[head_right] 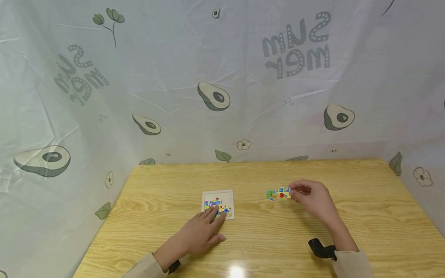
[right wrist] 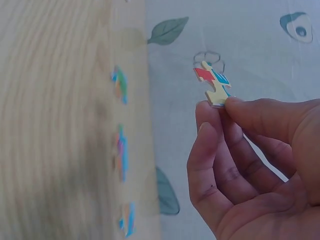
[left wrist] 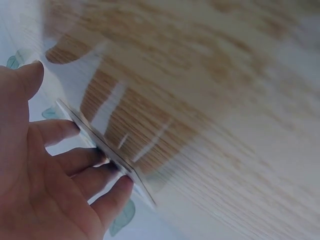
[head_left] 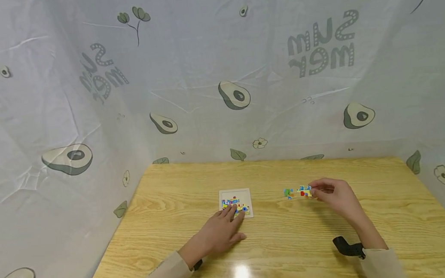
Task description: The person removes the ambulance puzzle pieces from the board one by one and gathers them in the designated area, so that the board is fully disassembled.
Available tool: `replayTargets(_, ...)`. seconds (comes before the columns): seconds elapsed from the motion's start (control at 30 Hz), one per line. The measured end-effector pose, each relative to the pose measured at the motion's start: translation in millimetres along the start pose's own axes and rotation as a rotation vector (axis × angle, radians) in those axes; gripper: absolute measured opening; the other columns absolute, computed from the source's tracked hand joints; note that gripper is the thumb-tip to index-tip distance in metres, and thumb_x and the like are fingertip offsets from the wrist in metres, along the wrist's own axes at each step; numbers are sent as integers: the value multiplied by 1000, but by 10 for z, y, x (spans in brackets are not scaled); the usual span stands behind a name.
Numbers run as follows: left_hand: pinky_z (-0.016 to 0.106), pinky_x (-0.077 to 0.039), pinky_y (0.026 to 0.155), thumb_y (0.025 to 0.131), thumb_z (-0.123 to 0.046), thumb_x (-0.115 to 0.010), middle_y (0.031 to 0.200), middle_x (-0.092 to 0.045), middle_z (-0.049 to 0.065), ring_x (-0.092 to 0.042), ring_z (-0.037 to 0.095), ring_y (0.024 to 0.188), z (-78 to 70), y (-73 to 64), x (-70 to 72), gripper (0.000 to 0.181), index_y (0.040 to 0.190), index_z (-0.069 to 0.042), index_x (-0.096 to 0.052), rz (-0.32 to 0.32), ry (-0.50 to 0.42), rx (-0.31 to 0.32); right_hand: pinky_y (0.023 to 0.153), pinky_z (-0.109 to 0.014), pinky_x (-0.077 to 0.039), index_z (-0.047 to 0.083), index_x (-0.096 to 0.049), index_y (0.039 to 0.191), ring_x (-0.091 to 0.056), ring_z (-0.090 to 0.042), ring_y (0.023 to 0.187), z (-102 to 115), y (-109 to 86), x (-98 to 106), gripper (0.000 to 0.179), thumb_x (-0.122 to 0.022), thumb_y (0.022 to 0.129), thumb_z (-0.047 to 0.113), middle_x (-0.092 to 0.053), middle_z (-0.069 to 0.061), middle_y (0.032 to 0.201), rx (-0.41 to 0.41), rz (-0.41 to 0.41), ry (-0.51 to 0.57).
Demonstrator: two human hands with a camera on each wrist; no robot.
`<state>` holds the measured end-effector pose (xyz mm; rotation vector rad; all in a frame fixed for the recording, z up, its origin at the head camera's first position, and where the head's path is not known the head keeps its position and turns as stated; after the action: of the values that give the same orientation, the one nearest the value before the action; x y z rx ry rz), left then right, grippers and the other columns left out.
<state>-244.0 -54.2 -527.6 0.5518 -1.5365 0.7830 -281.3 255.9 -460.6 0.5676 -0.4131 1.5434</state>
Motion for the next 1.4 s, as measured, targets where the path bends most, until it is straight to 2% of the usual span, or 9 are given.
replayTargets(0.3,47,-38,128,111,-56,-36,174,-29,17,-30,31,162,3,-12,15,69,168,-18,-28,11,-17,4,77,-28,-64,-5,-70,128,-76,-10,91,-349,-190,28,32,-68,104,17,-74,-23,121,-102,61,40)
replayTargets(0.57,46,-38,128,111,-58,-34,174,-29,16,-31,31,162,16,5,0,69,168,-19,-29,17,-21,11,78,-26,-65,-8,-67,130,-73,1,92,-554,-239,76,36,-67,105,17,-71,-26,127,-140,90,66)
replayTargets(0.83,46,-37,128,111,-57,-36,173,-30,16,-31,31,162,19,31,17,69,168,-19,-29,-2,-21,6,76,-25,-64,-9,-66,132,-74,-4,88,-722,-269,183,38,-66,105,18,-73,-24,124,-198,112,37)
replayTargets(1.13,46,-37,129,111,-57,-37,174,-29,16,-30,31,162,11,28,28,69,168,-19,-28,6,-17,15,75,-26,-64,-10,-64,133,-75,-6,84,-927,-289,324,40,-65,105,17,-79,-15,111,-271,142,24)
replayTargets(1.4,46,-38,128,111,-56,-37,173,-30,16,-31,31,162,7,26,35,69,168,-18,-28,-10,4,6,73,-27,-64,-14,-63,133,-75,-8,85,-997,-212,327,38,-63,105,12,-79,-12,107,-306,165,31)
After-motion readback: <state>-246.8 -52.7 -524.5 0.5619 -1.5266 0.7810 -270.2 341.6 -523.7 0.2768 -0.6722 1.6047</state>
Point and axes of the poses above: each hand's wrist, its own y-axis towards the middle knuckle, its own x-axis out of the back of the hand, z = x × y, the point moved 10 cm from there along y, towards the middle knuckle
